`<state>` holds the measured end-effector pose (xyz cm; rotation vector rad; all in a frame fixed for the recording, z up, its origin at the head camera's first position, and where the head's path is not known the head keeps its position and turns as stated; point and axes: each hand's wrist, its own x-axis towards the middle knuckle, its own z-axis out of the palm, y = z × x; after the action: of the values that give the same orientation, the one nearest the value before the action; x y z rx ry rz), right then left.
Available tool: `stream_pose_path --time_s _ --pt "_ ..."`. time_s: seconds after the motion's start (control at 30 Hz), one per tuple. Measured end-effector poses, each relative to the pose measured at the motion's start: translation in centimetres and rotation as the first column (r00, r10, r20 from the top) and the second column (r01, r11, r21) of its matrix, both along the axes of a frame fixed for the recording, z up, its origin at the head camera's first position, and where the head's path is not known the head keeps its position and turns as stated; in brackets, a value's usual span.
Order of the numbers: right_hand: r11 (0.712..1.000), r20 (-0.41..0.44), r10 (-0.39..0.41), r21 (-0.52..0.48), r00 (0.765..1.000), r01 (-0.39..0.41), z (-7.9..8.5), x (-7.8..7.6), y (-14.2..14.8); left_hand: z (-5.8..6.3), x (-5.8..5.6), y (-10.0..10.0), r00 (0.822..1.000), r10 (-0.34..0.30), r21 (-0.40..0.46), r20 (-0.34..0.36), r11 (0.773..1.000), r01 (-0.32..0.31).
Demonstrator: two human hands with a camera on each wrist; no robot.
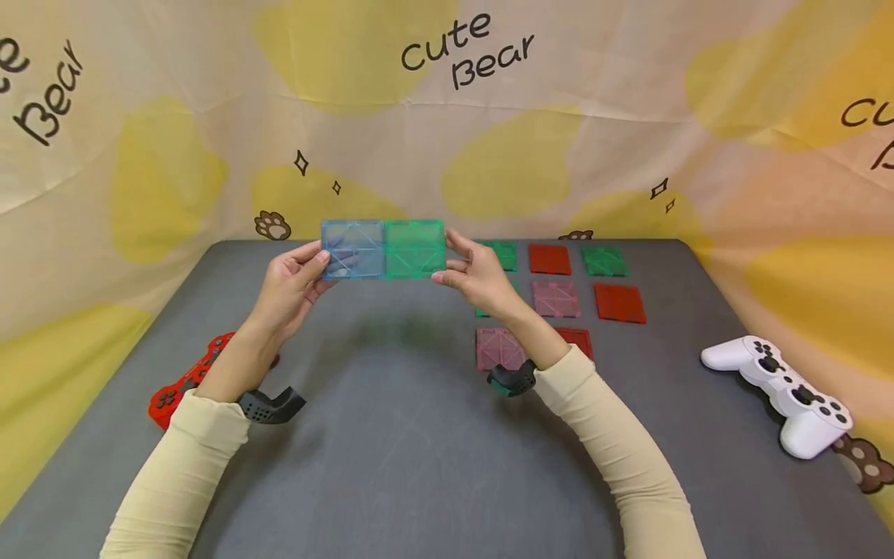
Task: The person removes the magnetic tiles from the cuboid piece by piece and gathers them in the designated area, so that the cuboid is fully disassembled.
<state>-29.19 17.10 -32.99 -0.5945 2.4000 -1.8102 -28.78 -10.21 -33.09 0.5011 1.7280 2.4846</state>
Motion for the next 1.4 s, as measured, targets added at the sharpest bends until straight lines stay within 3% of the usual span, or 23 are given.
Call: stream_pose_path --time_s 0.13,0.47,0.63,1.0,1.1,1.17,1.33,1.4 --pt "0.987 0.091 -0.026 -0.156 0.995 0.04 0.3 -0.2 0.8 0.5 -0.2 0.7 0.999 -0.033 -0.003 0.002 0.999 0.033" --pt "0.991 0.08 -0.13 0.011 0.988 0.13 0.2 0.3 2.2 -0.5 -0.3 1.7 0.999 -0.024 -0.059 0.032 0.998 0.025" --pt "0.99 0.068 -0.144 0.009 0.987 0.143 0.2 0.7 3.4 -0.8 -0.1 1.7 0.999 -0.016 -0.084 0.044 0.996 0.02" --pt "0.957 0.104 -0.289 0.028 0.952 0.288 -0.1 4.1 11.4 -1.5 0.1 1.4 0.999 -0.003 -0.107 0.046 0.994 0.008" --pt "0.948 0.149 -0.301 -0.06 0.942 0.312 -0.9 5.4 13.9 -1.9 0.1 1.3 0.998 -0.007 -0.124 0.056 0.992 0.013" --pt "0.935 0.173 -0.28 -0.174 0.944 0.309 -1.5 6.3 15.4 -2.0 0.1 1.4 0.998 -0.002 -0.139 0.061 0.99 0.011" --pt "0.858 0.216 -0.184 -0.44 0.959 0.264 -2.9 8.1 18.7 -2.1 0.0 1.4 0.997 0.01 -0.157 0.072 0.988 0.002" --pt "0.836 0.237 -0.177 -0.476 0.955 0.273 -3.3 8.7 19.9 -2.2 0.0 1.3 0.997 0.011 -0.163 0.076 0.987 0.001"
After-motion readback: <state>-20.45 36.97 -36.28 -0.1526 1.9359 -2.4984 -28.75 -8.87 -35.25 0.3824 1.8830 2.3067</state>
